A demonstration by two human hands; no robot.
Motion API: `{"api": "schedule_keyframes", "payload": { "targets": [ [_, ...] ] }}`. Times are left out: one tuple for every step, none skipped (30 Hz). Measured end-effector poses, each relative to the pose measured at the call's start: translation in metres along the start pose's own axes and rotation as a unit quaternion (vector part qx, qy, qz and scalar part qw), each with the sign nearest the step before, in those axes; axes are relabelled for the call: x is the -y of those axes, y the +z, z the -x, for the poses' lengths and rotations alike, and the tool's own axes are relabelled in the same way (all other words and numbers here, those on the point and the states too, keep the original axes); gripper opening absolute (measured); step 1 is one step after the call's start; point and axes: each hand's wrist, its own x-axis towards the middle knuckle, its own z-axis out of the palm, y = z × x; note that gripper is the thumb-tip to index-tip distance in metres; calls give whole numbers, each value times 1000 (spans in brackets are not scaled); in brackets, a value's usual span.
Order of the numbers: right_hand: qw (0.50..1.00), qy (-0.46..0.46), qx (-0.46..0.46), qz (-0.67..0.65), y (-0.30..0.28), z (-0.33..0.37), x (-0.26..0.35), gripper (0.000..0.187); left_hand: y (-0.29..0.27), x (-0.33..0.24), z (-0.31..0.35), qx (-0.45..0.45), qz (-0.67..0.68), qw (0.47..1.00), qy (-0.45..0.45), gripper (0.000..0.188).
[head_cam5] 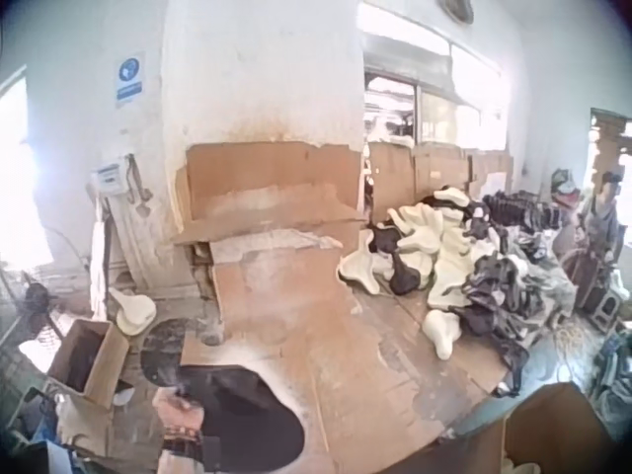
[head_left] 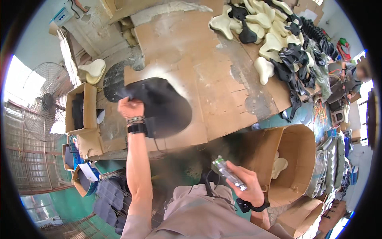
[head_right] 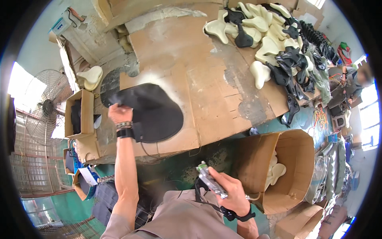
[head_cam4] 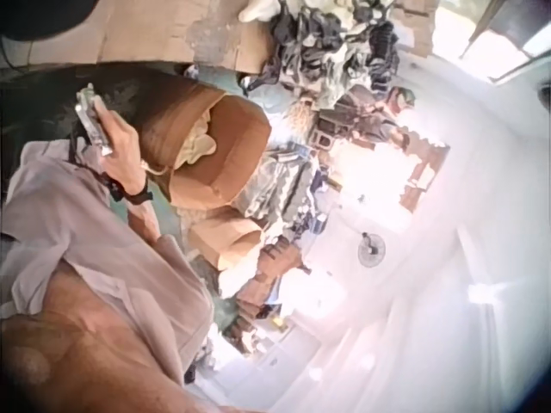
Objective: The person repeatedly picks up black, heart-shaped parts from a cardboard surface and sprays them with a handheld spray gun. After spraying, the person places the parts onto a metal wire rack. The process is repeated multiple times throughout the video.
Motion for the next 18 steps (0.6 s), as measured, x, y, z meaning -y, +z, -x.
{"api": "schedule_keyframes", "payload": {
  "targets": [
    [1000,-1,10,6,2,0,-5,73,13,-5,5,25,0,1000,7,25],
    [1000,-5,20,7,5,0,-11,75,45,-12,32,91,20,996,-9,31],
    [999,-2,41,7,7,-2,-13,78,48,-25,38,94,39,995,20,34],
    [999,-8,51,5,8,-4,-14,78,49,-37,43,96,58,992,50,36],
    [998,-12,60,1,10,-6,-15,77,54,-46,53,99,59,992,57,36],
    [997,-14,70,-1,12,-8,-16,77,60,-52,64,100,60,991,63,35],
    [997,-18,79,1,13,-11,-18,76,61,-59,73,101,61,991,70,34],
    [996,-22,90,2,15,-13,-18,75,57,-69,81,82,55,991,87,35],
    [994,-27,103,3,16,-17,-18,75,52,-79,89,64,50,991,107,35],
    [993,-33,116,4,18,-21,-17,75,44,-91,100,45,46,990,128,35],
    [991,-34,133,6,20,-26,-15,73,29,-107,117,65,53,988,130,37],
    [988,-34,149,12,24,-30,-13,71,29,-111,141,17,26,986,166,37],
    [985,-37,167,18,29,-35,-11,70,29,-115,165,6,22,989,145,38],
    [985,-59,159,23,35,-39,-8,65,28,-121,190,-7,17,990,137,39],
    [984,-83,157,27,42,-41,-4,60,27,-122,211,-41,28,988,149,39],
    [980,-110,163,24,48,-45,-3,56,27,-121,234,-80,38,982,169,38],
    [977,-94,191,29,54,-47,-4,53,3,-121,252,-109,65,974,188,35],
    [972,-112,202,45,61,-48,-8,50,-23,-118,269,-139,93,964,207,33]
  ]
}}
